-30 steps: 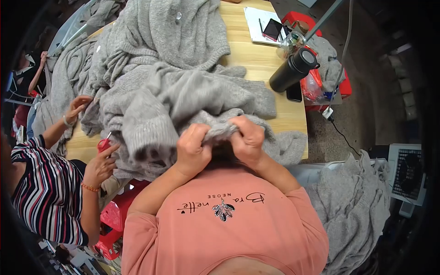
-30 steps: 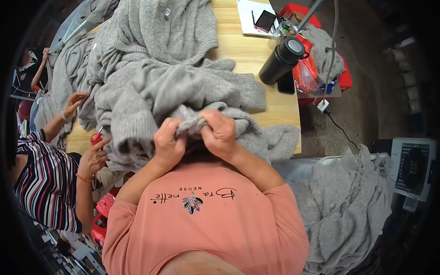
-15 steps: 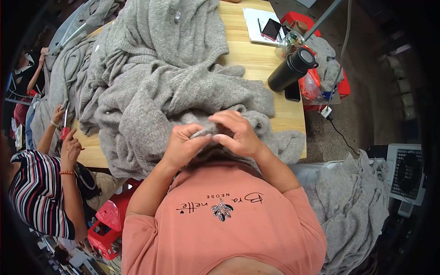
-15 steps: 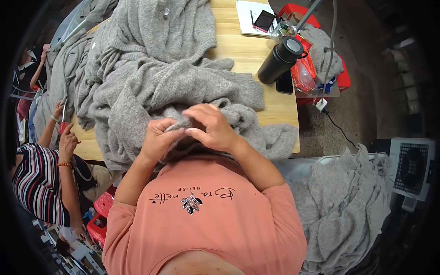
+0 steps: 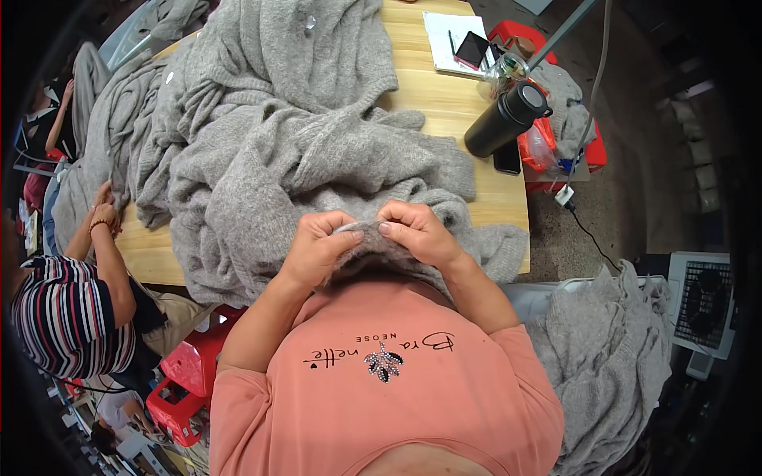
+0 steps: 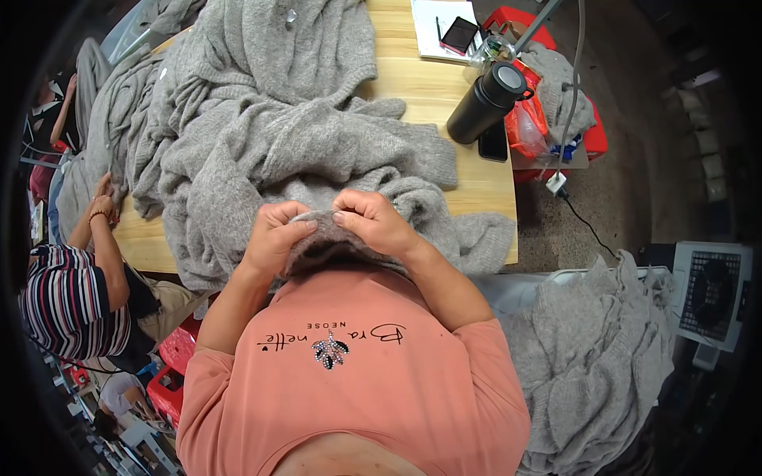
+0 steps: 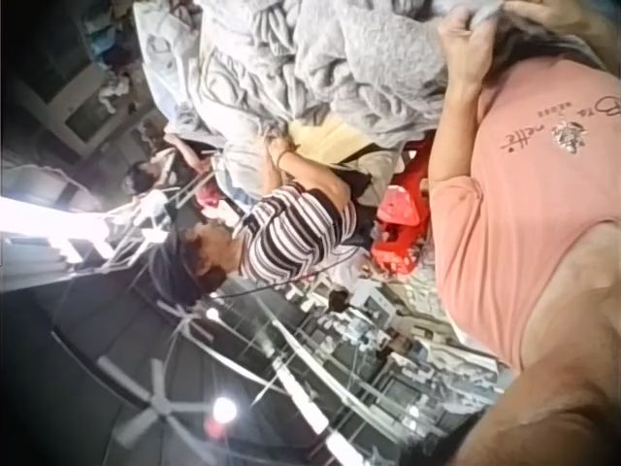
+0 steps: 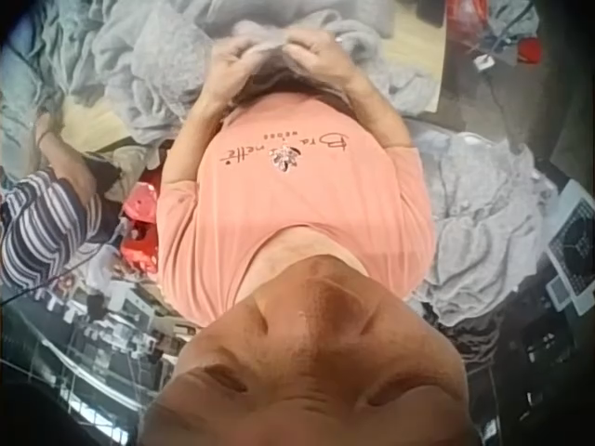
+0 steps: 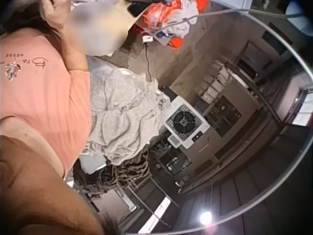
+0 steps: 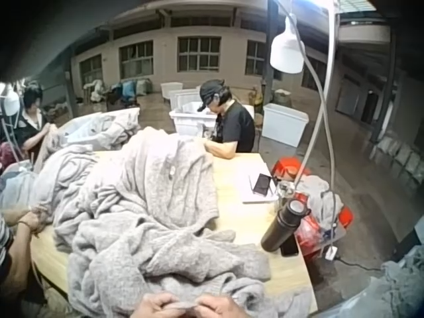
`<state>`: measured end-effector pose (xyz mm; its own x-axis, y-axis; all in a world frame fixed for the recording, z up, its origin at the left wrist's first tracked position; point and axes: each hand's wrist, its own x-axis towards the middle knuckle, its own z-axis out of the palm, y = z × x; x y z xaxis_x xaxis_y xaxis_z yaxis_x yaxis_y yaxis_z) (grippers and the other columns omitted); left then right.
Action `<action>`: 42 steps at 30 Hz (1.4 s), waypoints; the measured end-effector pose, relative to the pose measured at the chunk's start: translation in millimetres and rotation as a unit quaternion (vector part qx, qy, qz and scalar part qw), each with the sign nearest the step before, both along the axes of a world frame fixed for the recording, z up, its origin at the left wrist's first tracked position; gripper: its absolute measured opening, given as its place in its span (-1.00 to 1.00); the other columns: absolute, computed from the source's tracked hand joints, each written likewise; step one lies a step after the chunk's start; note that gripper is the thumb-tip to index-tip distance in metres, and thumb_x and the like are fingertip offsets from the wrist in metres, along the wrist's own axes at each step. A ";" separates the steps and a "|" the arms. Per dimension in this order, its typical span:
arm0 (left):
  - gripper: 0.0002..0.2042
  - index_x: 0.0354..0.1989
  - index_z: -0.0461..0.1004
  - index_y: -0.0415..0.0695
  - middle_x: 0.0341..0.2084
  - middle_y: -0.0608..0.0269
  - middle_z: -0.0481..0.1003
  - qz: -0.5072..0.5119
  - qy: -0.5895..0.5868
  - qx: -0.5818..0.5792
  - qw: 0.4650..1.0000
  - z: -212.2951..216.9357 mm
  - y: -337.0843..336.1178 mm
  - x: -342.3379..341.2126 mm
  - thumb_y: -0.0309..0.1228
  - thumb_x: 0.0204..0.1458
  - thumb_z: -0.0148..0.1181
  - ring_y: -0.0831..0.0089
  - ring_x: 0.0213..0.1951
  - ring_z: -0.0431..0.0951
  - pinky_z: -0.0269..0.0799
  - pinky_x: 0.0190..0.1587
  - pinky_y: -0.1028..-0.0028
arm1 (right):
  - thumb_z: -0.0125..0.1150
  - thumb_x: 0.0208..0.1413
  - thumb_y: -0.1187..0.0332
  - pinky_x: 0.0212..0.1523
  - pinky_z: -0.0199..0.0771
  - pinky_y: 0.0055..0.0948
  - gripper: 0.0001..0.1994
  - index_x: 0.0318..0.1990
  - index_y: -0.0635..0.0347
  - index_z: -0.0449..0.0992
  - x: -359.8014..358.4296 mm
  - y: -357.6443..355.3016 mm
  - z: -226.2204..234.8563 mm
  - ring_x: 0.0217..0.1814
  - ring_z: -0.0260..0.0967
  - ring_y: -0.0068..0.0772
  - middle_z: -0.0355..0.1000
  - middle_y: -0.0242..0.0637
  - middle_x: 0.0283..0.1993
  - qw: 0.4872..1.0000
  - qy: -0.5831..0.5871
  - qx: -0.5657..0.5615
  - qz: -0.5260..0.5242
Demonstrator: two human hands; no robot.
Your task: Inspecting a grey sweater for defects or lint and manually removing loose threads.
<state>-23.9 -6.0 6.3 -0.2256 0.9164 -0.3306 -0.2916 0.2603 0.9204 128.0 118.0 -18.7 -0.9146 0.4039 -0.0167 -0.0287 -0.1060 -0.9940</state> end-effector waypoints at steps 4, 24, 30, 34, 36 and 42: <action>-0.90 -0.49 0.47 -0.27 -0.61 0.41 0.44 -0.002 -0.093 0.035 0.995 -6.8 -1.0 0.3 -0.51 -0.01 0.08 0.75 -0.55 0.34 0.21 -0.54 0.69 | 0.09 0.00 0.47 -0.46 0.18 -0.65 -0.93 -0.39 0.30 0.41 -0.5 -1.4 7.2 -0.45 0.14 -0.75 0.29 -0.53 -0.48 0.999 0.007 -0.049 0.016; -0.96 -0.56 0.44 -0.21 -0.67 0.40 0.42 -0.024 -0.015 -0.016 0.999 -0.1 -3.4 5.4 -0.58 -0.15 0.17 0.75 -0.62 0.31 0.17 -0.59 0.72 | 0.14 -0.03 0.47 -0.55 0.09 -0.69 -0.93 -0.47 0.28 0.43 -3.6 -8.5 11.3 -0.52 0.10 -0.78 0.29 -0.51 -0.54 0.999 -0.020 -0.032 0.030; -0.96 -0.54 0.43 -0.21 -0.66 0.43 0.41 0.020 0.009 -0.026 0.999 -4.5 -1.0 6.7 -0.58 -0.14 0.17 0.77 -0.62 0.29 0.15 -0.60 0.74 | 0.11 -0.03 0.50 -0.57 0.10 -0.69 -0.95 -0.46 0.30 0.44 -3.2 -7.9 6.4 -0.55 0.11 -0.77 0.31 -0.50 -0.53 0.993 -0.038 -0.114 0.001; -0.94 -0.57 0.43 -0.20 -0.70 0.49 0.38 0.014 0.058 -0.011 0.998 -2.5 1.7 9.5 -0.55 -0.13 0.17 0.80 -0.63 0.28 0.13 -0.64 0.73 | 0.08 -0.06 0.52 -0.57 0.15 -0.62 -0.96 -0.48 0.30 0.41 -4.0 -11.3 11.4 -0.57 0.14 -0.71 0.29 -0.46 -0.58 0.998 -0.019 0.052 -0.013; -0.96 -0.55 0.44 -0.20 -0.67 0.46 0.39 0.018 -0.005 -0.012 1.000 -0.9 2.7 11.9 -0.57 -0.14 0.16 0.79 -0.60 0.30 0.15 -0.62 0.73 | 0.06 -0.09 0.53 -0.57 0.17 -0.57 -0.95 -0.52 0.31 0.39 -5.1 -13.6 14.9 -0.58 0.16 -0.67 0.28 -0.41 -0.62 0.997 -0.025 0.069 -0.021; -0.97 -0.50 0.45 -0.24 -0.60 0.38 0.44 -0.051 -0.082 -0.015 0.995 -9.5 0.1 17.1 -0.62 -0.15 0.11 0.73 -0.56 0.36 0.23 -0.52 0.71 | 0.05 -0.13 0.53 -0.54 0.23 -0.38 -0.96 -0.53 0.32 0.36 -8.4 -19.8 7.5 -0.59 0.24 -0.23 0.29 -0.16 -0.60 0.962 0.041 0.256 -0.081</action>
